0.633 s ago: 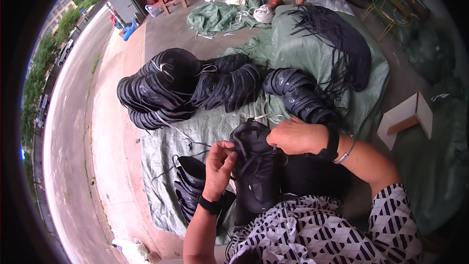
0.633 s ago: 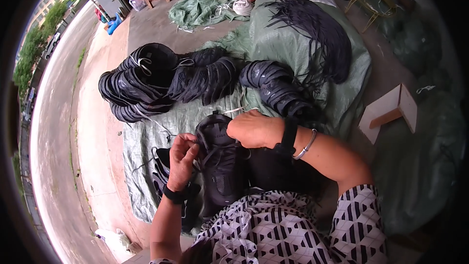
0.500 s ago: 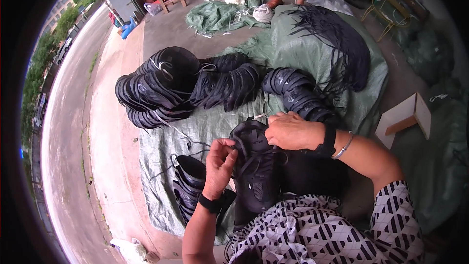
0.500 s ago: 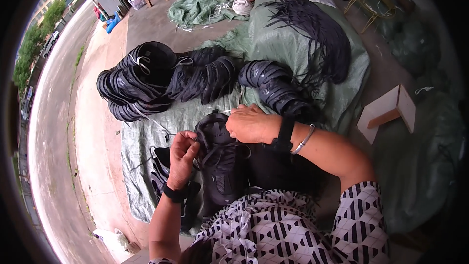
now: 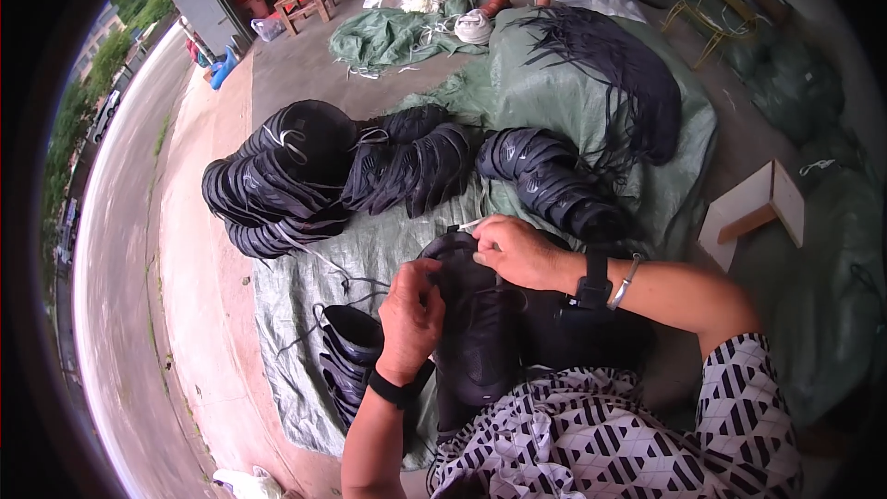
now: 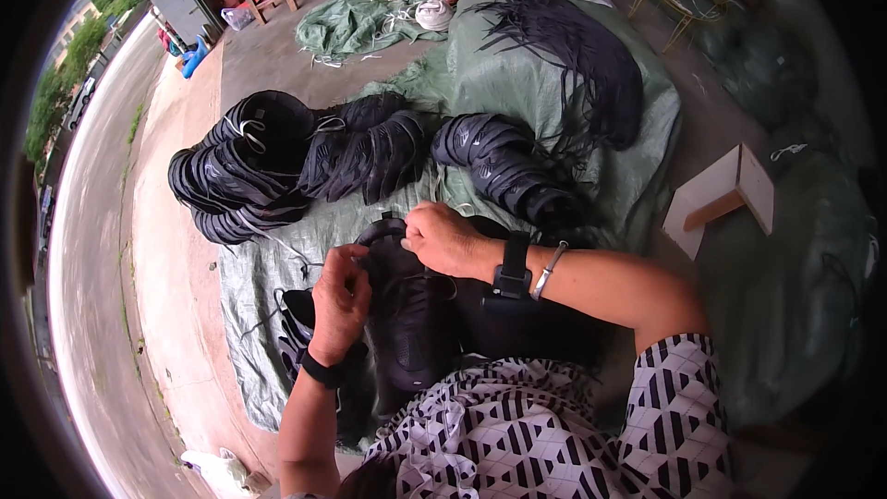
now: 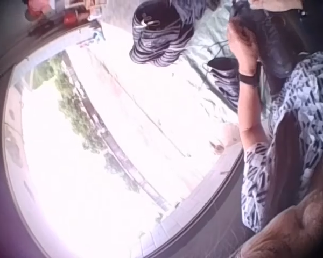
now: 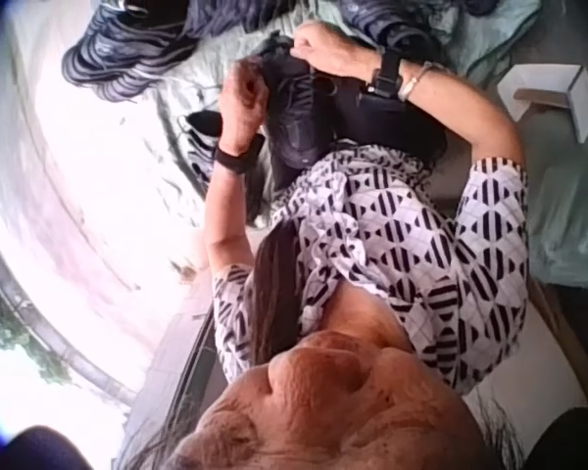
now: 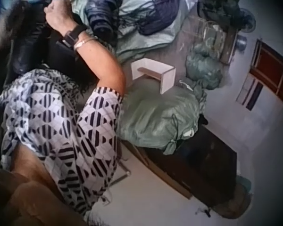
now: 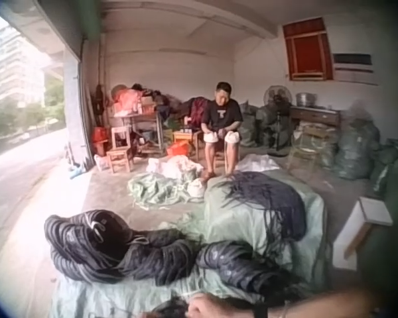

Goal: Insert laces into the eyelets of a black athletic shoe.

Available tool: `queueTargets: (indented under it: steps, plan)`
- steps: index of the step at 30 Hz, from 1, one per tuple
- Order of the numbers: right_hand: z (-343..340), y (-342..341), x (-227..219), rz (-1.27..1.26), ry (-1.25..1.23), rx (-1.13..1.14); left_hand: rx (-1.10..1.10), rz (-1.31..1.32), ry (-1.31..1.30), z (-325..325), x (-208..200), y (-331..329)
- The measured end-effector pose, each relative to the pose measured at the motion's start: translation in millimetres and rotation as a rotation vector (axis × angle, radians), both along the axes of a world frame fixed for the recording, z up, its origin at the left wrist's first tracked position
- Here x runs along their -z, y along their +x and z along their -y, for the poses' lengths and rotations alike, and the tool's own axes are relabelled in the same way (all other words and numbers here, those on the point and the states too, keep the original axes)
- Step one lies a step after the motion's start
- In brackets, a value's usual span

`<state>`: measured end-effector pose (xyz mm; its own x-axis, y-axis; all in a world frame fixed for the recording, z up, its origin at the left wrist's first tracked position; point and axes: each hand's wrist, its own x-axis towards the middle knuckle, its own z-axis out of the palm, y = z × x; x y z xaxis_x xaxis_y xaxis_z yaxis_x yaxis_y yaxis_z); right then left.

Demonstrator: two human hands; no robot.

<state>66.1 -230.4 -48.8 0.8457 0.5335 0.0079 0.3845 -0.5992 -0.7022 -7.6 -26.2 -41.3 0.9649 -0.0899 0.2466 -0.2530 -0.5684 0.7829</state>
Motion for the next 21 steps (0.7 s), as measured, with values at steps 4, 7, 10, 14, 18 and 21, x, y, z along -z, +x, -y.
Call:
queueTargets:
  steps: [4, 7, 10, 14, 18, 21]
  plan:
    - [-11, 47, -30, -0.078, 0.779, 0.471, 0.059, 0.274, 0.435, -1, -8, 8]
    - [22, 76, -34, 0.247, 0.535, 0.532, 0.086, -0.207, -0.08, -8, -8, 8]
    - [12, 47, -14, 0.321, 0.35, 0.274, 0.083, -0.327, -0.414, -21, 2, 0]
    - [-20, -1, -7, 0.269, 0.351, -0.135, 0.069, -0.413, -0.561, -23, 2, -5]
    - [-35, -14, 15, 0.249, 0.275, -0.17, 0.097, -0.475, -0.657, -14, -3, 0]
    - [-41, -19, 14, 0.192, 0.366, -0.039, 0.126, -0.501, -0.69, -17, -4, -1]
